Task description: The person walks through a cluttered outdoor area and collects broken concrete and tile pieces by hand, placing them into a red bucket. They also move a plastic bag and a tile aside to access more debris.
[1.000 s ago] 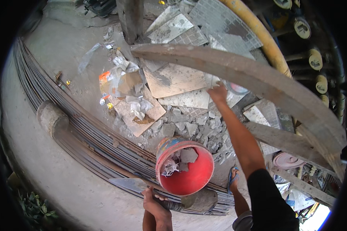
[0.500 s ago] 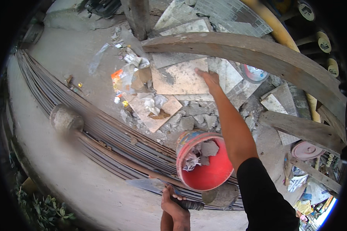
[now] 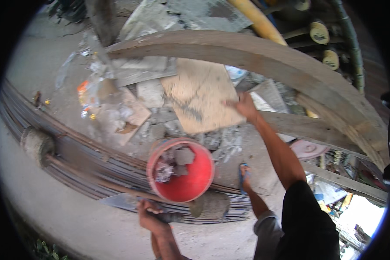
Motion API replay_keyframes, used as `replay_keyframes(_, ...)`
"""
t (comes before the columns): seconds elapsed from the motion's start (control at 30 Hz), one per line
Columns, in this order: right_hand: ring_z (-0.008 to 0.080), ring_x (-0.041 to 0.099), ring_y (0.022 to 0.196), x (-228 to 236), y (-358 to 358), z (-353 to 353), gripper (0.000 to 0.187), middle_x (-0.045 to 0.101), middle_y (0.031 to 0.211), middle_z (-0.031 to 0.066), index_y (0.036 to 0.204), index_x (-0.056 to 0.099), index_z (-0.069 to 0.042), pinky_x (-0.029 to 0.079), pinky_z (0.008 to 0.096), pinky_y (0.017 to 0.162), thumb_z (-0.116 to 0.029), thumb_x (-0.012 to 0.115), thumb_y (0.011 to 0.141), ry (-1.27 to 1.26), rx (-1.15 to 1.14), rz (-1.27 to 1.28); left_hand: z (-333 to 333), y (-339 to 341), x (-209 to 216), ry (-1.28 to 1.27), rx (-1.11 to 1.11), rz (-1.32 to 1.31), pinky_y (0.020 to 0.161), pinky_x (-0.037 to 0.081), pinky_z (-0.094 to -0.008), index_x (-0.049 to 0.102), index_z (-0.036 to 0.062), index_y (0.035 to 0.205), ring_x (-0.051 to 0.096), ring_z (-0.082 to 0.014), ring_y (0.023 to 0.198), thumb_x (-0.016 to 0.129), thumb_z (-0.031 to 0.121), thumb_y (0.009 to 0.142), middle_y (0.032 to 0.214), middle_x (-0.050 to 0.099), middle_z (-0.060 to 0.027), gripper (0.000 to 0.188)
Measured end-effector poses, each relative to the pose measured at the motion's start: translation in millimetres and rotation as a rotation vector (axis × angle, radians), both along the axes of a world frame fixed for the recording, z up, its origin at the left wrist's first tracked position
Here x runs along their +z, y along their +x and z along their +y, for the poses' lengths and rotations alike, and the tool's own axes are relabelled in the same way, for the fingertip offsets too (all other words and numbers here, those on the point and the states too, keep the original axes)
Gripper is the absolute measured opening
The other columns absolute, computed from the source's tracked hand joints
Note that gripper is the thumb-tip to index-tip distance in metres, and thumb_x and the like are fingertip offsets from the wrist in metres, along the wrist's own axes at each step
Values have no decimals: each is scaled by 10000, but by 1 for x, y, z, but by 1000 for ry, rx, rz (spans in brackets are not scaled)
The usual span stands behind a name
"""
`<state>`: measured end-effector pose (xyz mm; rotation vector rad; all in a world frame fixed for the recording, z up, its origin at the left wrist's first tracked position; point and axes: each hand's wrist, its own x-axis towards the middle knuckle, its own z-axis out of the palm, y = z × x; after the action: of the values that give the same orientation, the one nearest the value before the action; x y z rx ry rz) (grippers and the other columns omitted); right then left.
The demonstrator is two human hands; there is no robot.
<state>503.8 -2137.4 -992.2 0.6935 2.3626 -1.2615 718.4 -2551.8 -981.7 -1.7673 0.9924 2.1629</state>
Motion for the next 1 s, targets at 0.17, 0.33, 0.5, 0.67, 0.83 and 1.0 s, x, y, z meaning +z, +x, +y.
replay_keyframes(0.17, 416, 642, 707, 112, 190, 50, 283, 645, 766, 219, 750, 659, 11, 506, 459, 615, -218, 820, 711, 670, 270, 29, 21, -6, 10, 13, 181, 10, 439, 348, -215, 500, 168, 826, 387, -44, 476, 442, 298, 1026, 589, 387, 80, 245)
replay_keyframes(0.33, 258, 581, 551, 230, 298, 139, 182, 618, 625, 146, 798, 748, -34, 447, 383, 533, -158, 846, 709, 610, 411, -154, 45, 2, 16, -92, 211, -18, 461, 435, -157, 622, 116, 1208, 413, 11, 472, 433, 286, 1027, 642, 473, 105, 313)
replay_keyframes(0.5, 102, 655, 762, 292, 354, 262, 171, 744, 860, 53, 927, 746, 48, 539, 289, 707, -38, 786, 785, 522, -83, -370, 62, 33, 3, -191, 252, -17, 516, 355, -248, 623, 68, 969, 412, -81, 534, 572, 292, 975, 609, 385, 38, 230)
replay_keyframes(0.67, 106, 636, 752, 288, 326, 361, 233, 727, 887, 58, 998, 724, 49, 512, 290, 688, -93, 778, 822, 520, -33, -7, 85, 68, -16, -364, 143, -133, 501, 357, -246, 632, 48, 1141, 423, -73, 538, 603, 336, 976, 663, 408, 54, 333)
replay_keyframes(0.83, 118, 644, 769, 210, 187, 398, 239, 725, 896, 58, 1022, 719, 49, 512, 297, 702, -98, 767, 840, 406, 233, -20, 97, 91, -29, -479, 110, -96, 480, 358, -233, 618, 39, 1133, 434, -68, 529, 622, 352, 973, 667, 433, 41, 352)
replay_keyframes(1.0, 140, 656, 860, 105, 116, 388, 289, 728, 977, 88, 1101, 696, 40, 514, 310, 771, -102, 757, 856, 212, 407, 20, 93, 103, -38, -586, 247, -68, 475, 352, -230, 637, 49, 1090, 434, -64, 516, 644, 346, 962, 651, 420, 51, 323)
